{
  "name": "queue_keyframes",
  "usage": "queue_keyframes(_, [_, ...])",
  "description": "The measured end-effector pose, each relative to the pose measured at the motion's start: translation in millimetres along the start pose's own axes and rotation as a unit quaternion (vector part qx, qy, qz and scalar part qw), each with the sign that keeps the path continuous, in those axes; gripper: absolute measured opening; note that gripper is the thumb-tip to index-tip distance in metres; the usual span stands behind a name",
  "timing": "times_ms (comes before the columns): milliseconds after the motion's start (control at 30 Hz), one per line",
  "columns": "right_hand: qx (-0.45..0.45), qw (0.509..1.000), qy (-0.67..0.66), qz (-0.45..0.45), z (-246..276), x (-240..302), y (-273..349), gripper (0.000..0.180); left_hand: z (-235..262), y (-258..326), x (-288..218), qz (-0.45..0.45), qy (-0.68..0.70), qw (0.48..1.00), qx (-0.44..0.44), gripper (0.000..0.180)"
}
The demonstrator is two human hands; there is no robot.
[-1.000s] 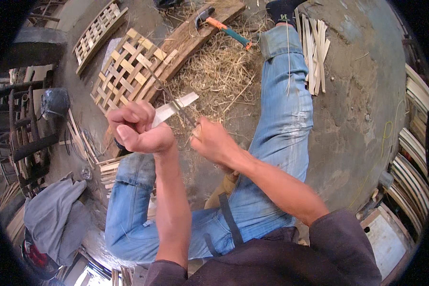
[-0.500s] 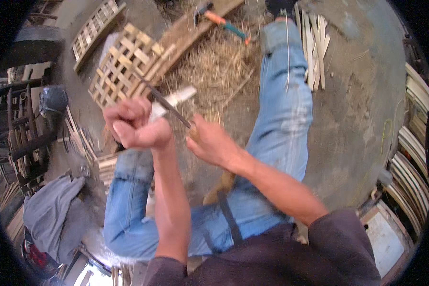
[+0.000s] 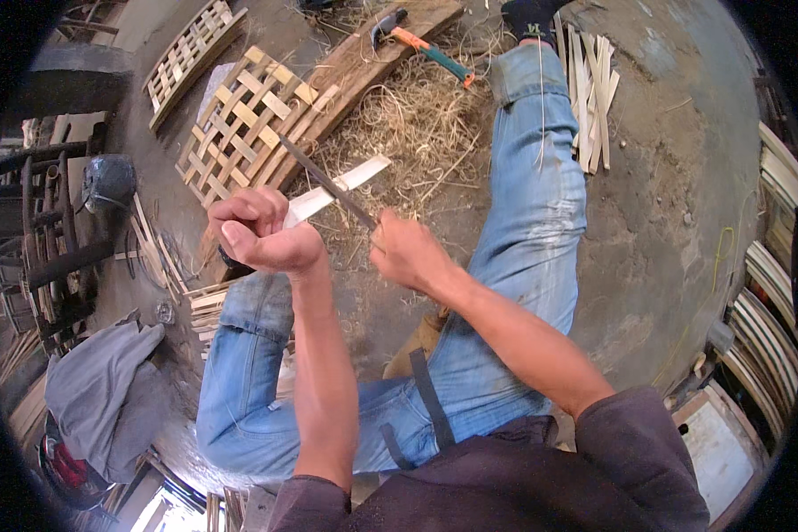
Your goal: The person sits on the floor and uses a knife to shave and smooth a thin wooden strip. They repeatedly scrape the surface, rotate the strip, and inspect the edges while working.
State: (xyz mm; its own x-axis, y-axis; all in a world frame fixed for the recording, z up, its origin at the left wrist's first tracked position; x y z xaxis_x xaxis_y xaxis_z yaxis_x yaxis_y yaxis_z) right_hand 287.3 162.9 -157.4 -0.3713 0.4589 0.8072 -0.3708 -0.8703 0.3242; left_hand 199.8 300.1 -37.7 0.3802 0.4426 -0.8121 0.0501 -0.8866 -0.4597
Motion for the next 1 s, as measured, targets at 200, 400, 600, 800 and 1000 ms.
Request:
queue_keyframes(200, [0.036, 0.997, 0.062, 0.029, 0.1, 20.8, 6.7, 0.028, -1.2, 7.1, -4.9, -0.003, -0.006, 1.000, 0.021, 0.035])
queue_keyframes(400, [0.034, 0.999, 0.007, 0.017, 1.6, 19.0, 12.7, 0.028, -0.6, 8.6, -1.2, -0.008, -0.003, 0.999, 0.038, 0.037])
queue_keyframes(600, [0.043, 0.998, -0.039, 0.036, 13.4, 26.8, 15.7, 0.027, -18.5, -0.4, -23.0, -0.017, -0.034, 0.997, 0.066, 0.043])
queue_keyframes(800, [0.021, 0.998, -0.044, -0.047, 5.9, 2.1, 0.4, 0.038, -47.9, -9.4, -0.7, 0.029, -0.055, 0.989, 0.135, 0.046])
queue_keyframes(1000, [0.061, 0.996, -0.065, -0.023, -5.4, 11.3, -9.9, 0.038, -47.6, -12.0, 3.1, 0.023, -0.028, 0.993, 0.115, 0.045])
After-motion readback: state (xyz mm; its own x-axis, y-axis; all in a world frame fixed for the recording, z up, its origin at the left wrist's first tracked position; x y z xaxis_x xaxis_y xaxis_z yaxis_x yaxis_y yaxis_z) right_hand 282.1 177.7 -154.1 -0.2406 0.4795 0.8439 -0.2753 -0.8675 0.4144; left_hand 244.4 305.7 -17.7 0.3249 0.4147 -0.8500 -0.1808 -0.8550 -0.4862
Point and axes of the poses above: each hand's wrist, its own y-axis away from the middle knuckle, its own z-axis out of the back of the hand, x = y × z, the point moved 8 cm from there along -y, towards the middle knuckle, and after that the axes turned 2 degrees about -z, right-handed, at the moved point
